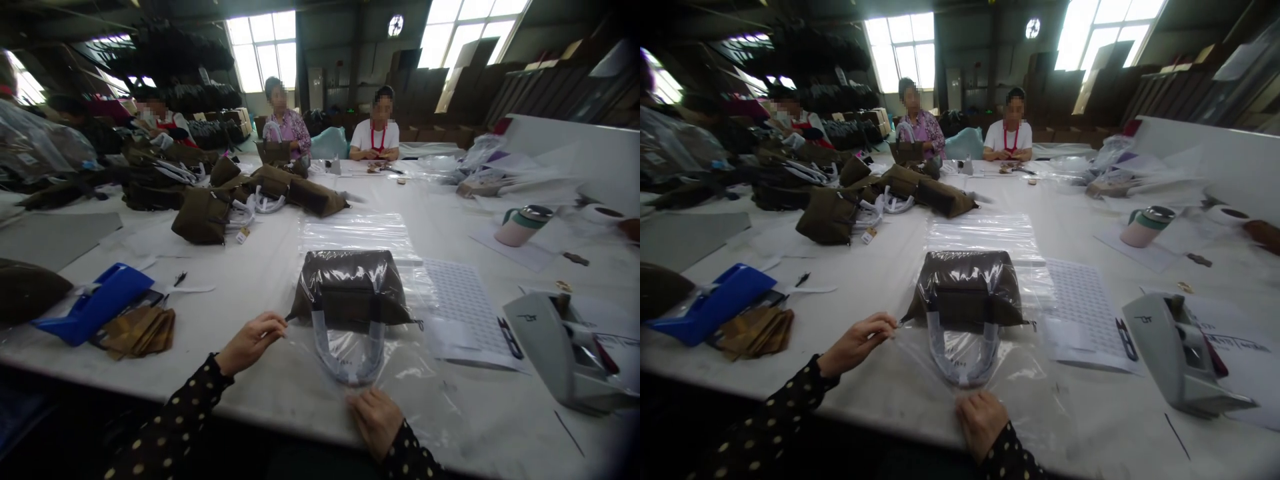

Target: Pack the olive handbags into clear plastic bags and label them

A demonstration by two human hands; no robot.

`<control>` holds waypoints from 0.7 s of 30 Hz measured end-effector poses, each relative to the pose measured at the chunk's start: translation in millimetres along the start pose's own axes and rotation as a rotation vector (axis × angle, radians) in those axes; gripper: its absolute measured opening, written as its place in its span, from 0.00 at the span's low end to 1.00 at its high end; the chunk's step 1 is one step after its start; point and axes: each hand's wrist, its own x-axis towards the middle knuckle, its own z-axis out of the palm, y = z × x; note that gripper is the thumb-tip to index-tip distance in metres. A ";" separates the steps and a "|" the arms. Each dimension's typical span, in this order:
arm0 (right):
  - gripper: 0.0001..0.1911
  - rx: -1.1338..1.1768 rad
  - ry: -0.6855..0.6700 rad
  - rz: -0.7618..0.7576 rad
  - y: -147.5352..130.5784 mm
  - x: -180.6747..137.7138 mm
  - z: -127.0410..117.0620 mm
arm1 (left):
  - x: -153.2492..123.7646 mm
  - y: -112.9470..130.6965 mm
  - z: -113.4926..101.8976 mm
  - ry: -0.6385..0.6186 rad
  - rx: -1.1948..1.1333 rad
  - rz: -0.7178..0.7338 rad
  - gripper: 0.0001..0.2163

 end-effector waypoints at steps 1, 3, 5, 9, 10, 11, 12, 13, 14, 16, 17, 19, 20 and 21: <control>0.16 0.029 -0.024 0.058 -3.1 -0.7 -0.5 | 12.2 4.2 8.1 0.077 0.069 0.050 0.09; 0.14 0.091 -0.107 0.198 -9.3 -0.8 -2.0 | 39.0 10.9 26.7 0.192 0.284 0.111 0.10; 0.19 0.115 -0.205 0.323 -13.7 3.1 -3.8 | 65.0 13.0 45.7 0.265 0.487 0.126 0.11; 0.11 0.334 -0.236 0.499 -11.5 19.7 -5.0 | 98.9 1.8 76.8 0.358 0.630 0.108 0.10; 0.11 0.451 -0.217 0.540 -9.0 22.9 -4.1 | 102.4 -2.5 83.2 0.379 0.646 0.095 0.10; 0.11 0.564 -0.202 0.584 -6.3 24.9 -2.6 | 104.0 -6.4 89.3 0.402 0.660 0.078 0.10; 0.11 0.656 -0.197 0.628 -3.8 25.7 -0.5 | 103.9 -9.3 95.4 0.424 0.670 0.058 0.10; 0.11 0.719 -0.200 0.665 -1.6 25.5 1.8 | 102.2 -11.0 101.7 0.446 0.678 0.037 0.11; 0.12 0.754 -0.209 0.690 -0.1 24.7 4.0 | 99.2 -11.3 108.5 0.467 0.684 0.018 0.11; 0.12 0.798 -0.221 0.693 0.5 23.0 7.3 | 90.4 -8.2 124.3 0.499 0.693 -0.008 0.10; 0.12 0.818 -0.220 0.670 -0.4 22.6 8.0 | 85.4 -5.6 133.4 0.511 0.701 -0.014 0.10; 0.12 0.850 -0.208 0.602 -4.5 22.6 7.3 | 76.4 -1.3 153.2 0.527 0.735 -0.023 0.13; 0.13 0.855 -0.207 0.560 -7.2 22.1 6.2 | 73.0 -0.3 163.0 0.530 0.762 -0.029 0.16; 0.15 0.847 -0.210 0.515 -9.6 20.5 4.8 | 70.6 -0.4 172.0 0.531 0.791 -0.037 0.18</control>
